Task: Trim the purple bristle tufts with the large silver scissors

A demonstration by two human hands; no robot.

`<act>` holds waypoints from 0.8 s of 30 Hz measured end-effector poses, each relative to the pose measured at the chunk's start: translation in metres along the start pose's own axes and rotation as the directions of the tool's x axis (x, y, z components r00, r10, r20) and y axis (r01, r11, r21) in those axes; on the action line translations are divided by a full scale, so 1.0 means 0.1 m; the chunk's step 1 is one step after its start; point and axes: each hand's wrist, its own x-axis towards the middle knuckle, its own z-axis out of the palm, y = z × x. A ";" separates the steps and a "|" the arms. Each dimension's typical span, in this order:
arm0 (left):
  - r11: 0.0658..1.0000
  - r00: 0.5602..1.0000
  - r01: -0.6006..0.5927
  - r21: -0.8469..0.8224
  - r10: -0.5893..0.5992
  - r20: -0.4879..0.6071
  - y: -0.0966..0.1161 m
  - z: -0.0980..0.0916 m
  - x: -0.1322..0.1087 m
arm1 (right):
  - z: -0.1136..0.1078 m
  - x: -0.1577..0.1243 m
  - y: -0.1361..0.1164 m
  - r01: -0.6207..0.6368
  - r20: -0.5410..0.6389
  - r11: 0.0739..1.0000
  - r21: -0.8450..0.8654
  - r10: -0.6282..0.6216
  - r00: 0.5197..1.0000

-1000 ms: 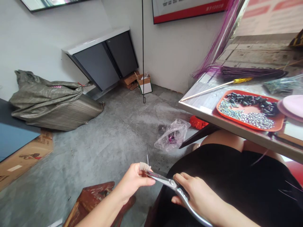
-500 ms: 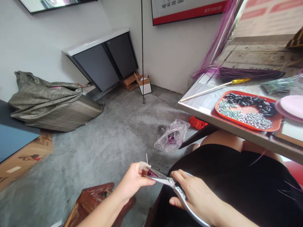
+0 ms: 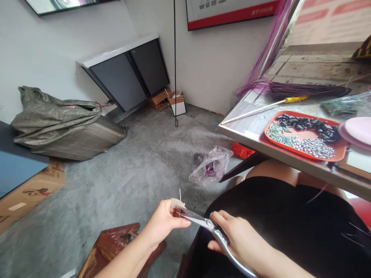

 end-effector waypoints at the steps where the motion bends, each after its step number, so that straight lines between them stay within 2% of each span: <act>1: 1.000 1.000 0.000 0.003 0.000 0.001 0.00 0.00 0.00 | -0.01 0.00 0.00 -0.008 0.010 1.000 0.000 0.008 1.000; 10: 1.000 1.000 -0.001 0.027 0.001 -0.001 0.00 0.00 0.00 | -0.01 -0.01 0.00 -0.064 0.033 0.998 0.005 0.064 0.997; 24: 0.998 1.000 -0.021 0.054 0.021 0.004 -0.01 -0.01 0.00 | 0.03 -0.04 0.02 -0.069 -0.021 0.997 0.018 0.069 0.997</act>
